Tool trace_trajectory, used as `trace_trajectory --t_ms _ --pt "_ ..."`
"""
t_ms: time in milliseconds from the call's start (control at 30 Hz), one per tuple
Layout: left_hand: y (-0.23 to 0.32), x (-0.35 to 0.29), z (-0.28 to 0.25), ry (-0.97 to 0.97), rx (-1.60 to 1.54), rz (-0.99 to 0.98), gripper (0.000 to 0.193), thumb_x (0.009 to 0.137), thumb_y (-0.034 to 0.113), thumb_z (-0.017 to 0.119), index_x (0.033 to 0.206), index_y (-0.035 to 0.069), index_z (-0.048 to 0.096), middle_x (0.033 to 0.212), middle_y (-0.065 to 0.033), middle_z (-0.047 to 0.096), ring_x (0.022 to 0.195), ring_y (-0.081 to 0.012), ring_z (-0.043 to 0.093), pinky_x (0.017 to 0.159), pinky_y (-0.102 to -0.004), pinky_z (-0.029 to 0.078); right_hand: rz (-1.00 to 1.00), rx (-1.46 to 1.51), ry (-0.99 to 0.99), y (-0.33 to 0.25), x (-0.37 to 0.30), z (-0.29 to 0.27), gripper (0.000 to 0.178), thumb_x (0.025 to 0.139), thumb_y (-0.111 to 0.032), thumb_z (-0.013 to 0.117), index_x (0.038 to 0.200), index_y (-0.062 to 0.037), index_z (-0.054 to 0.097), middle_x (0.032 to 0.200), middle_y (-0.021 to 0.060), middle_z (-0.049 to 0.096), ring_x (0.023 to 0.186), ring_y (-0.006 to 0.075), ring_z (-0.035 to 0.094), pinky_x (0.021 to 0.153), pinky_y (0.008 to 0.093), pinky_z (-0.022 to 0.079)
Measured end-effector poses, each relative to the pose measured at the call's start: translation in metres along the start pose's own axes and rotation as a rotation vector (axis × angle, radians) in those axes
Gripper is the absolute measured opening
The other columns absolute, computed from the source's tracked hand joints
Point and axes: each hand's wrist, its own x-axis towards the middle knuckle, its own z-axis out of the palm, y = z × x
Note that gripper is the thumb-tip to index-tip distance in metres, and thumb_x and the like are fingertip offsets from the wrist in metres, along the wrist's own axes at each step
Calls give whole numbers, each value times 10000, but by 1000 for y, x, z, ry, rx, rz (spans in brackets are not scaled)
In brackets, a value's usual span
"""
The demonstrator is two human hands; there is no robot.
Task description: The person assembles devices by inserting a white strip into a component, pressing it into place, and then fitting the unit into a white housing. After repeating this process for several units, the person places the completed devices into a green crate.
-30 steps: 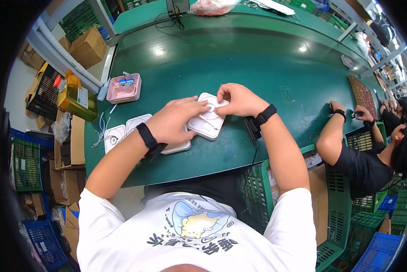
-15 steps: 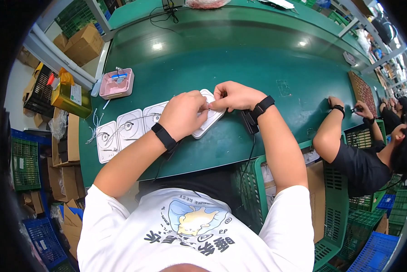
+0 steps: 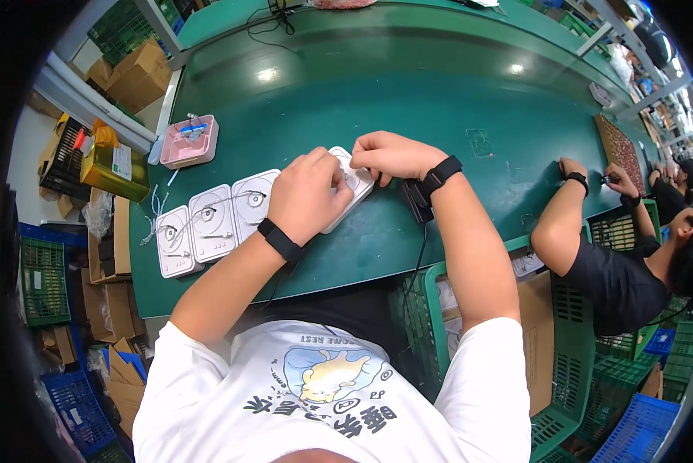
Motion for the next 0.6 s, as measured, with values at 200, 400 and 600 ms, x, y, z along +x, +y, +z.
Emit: trace_trajectory --t_ms 200,400,600 --pt "-28 23 -14 -145 -284 -98 111 911 160 859 958 67 822 1110 -128 720 1018 -339 760 916 -464 628 -23 -10 -8 4 4 0 178 1048 -254 681 1016 -81 654 942 -6 668 828 93 642 712 277 562" --pt "-22 14 -26 -200 -263 -67 135 920 170 891 985 61 848 1159 -118 739 1065 -329 772 927 -449 633 -39 1 -18 8 6 -1 137 1024 -210 668 1024 -74 649 958 -2 672 839 96 640 719 278 560" --pt "-10 -14 -11 -9 -259 -31 75 924 133 849 899 65 830 1040 -103 746 1001 -336 751 889 -471 624 -26 16 -36 6 4 -3 134 1011 -200 673 1029 -70 648 968 1 674 845 96 636 715 278 553"
